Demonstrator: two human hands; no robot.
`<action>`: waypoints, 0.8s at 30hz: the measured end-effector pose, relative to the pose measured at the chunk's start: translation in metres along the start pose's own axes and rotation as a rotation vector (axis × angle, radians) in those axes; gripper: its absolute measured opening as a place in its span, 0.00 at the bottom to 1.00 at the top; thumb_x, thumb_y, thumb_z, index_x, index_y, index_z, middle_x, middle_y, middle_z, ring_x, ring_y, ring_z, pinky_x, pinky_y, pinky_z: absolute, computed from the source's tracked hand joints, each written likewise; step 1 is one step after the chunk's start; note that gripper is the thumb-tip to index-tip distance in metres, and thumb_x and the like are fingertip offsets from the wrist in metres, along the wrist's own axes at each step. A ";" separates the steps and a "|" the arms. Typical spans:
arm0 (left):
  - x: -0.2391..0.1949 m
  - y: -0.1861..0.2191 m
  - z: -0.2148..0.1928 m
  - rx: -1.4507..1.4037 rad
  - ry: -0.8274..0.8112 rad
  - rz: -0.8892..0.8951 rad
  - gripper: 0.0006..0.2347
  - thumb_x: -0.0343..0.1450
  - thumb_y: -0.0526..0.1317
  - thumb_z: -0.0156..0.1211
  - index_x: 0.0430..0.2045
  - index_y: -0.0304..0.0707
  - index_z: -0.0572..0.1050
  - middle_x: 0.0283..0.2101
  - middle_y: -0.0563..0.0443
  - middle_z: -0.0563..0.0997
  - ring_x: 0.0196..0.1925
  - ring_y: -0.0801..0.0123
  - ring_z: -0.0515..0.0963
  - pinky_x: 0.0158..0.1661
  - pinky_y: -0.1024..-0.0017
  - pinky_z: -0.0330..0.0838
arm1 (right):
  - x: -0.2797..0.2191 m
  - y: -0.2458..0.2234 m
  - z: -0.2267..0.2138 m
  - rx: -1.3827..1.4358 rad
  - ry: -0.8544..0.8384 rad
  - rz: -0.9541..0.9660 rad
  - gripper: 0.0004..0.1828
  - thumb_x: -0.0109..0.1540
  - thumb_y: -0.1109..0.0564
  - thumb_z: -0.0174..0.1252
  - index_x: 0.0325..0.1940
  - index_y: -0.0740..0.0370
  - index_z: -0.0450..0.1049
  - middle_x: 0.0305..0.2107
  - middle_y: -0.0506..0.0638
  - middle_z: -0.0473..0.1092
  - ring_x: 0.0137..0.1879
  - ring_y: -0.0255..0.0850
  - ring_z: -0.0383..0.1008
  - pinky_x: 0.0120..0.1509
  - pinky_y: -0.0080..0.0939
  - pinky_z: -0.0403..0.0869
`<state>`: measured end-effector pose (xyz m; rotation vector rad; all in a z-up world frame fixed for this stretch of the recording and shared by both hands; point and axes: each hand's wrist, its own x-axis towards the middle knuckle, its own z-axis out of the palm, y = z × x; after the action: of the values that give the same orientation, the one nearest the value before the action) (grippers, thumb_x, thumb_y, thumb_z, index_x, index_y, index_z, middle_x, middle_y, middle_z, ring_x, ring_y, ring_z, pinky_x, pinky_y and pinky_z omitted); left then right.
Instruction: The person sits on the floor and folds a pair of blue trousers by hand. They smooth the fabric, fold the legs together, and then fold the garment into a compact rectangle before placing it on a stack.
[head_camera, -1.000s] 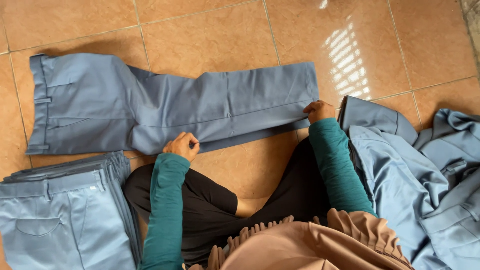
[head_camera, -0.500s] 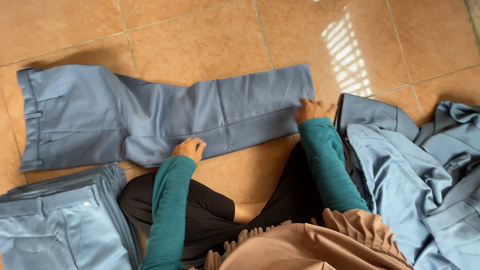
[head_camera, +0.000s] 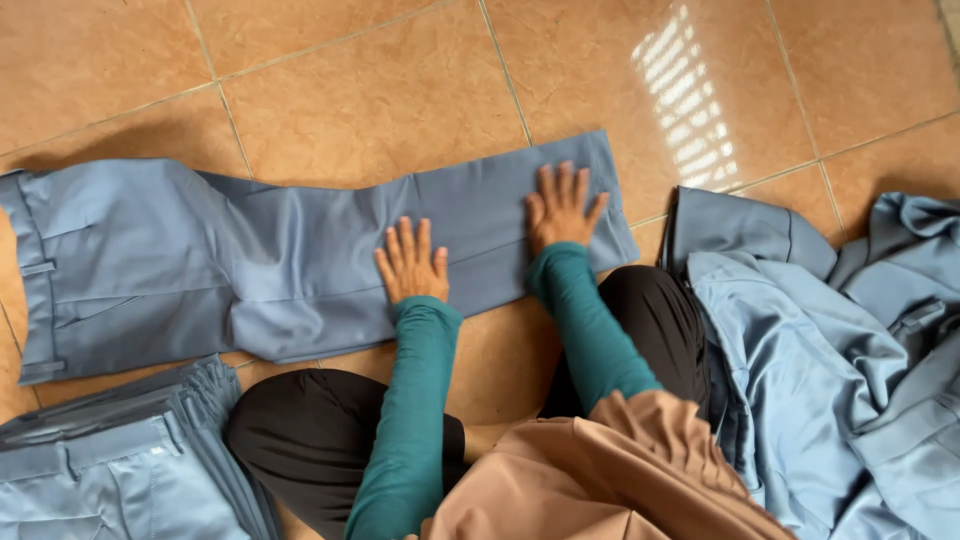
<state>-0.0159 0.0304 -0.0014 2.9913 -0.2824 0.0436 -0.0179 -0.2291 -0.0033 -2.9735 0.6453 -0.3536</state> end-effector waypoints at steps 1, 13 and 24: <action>-0.002 -0.009 0.001 0.000 -0.005 0.003 0.25 0.79 0.58 0.35 0.74 0.61 0.52 0.79 0.51 0.49 0.79 0.54 0.46 0.73 0.45 0.34 | 0.007 0.009 -0.006 -0.002 -0.004 0.004 0.28 0.74 0.34 0.40 0.79 0.34 0.56 0.76 0.44 0.51 0.82 0.48 0.40 0.78 0.72 0.35; 0.060 0.035 0.034 -0.073 -0.149 0.173 0.26 0.79 0.55 0.32 0.75 0.56 0.46 0.79 0.56 0.43 0.81 0.59 0.40 0.76 0.51 0.32 | 0.018 -0.038 0.002 0.030 -0.330 -0.383 0.30 0.72 0.30 0.30 0.80 0.23 0.42 0.79 0.30 0.36 0.84 0.39 0.26 0.81 0.73 0.29; 0.005 0.026 0.004 -0.078 0.016 0.146 0.27 0.79 0.54 0.34 0.76 0.52 0.46 0.79 0.46 0.42 0.80 0.50 0.40 0.75 0.52 0.34 | 0.073 0.129 -0.003 0.243 -0.459 0.380 0.58 0.53 0.39 0.74 0.80 0.36 0.47 0.66 0.57 0.59 0.71 0.59 0.62 0.69 0.64 0.68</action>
<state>-0.0159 0.0040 -0.0016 2.8866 -0.4889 0.0695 -0.0053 -0.3766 -0.0014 -2.4923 0.9894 0.2528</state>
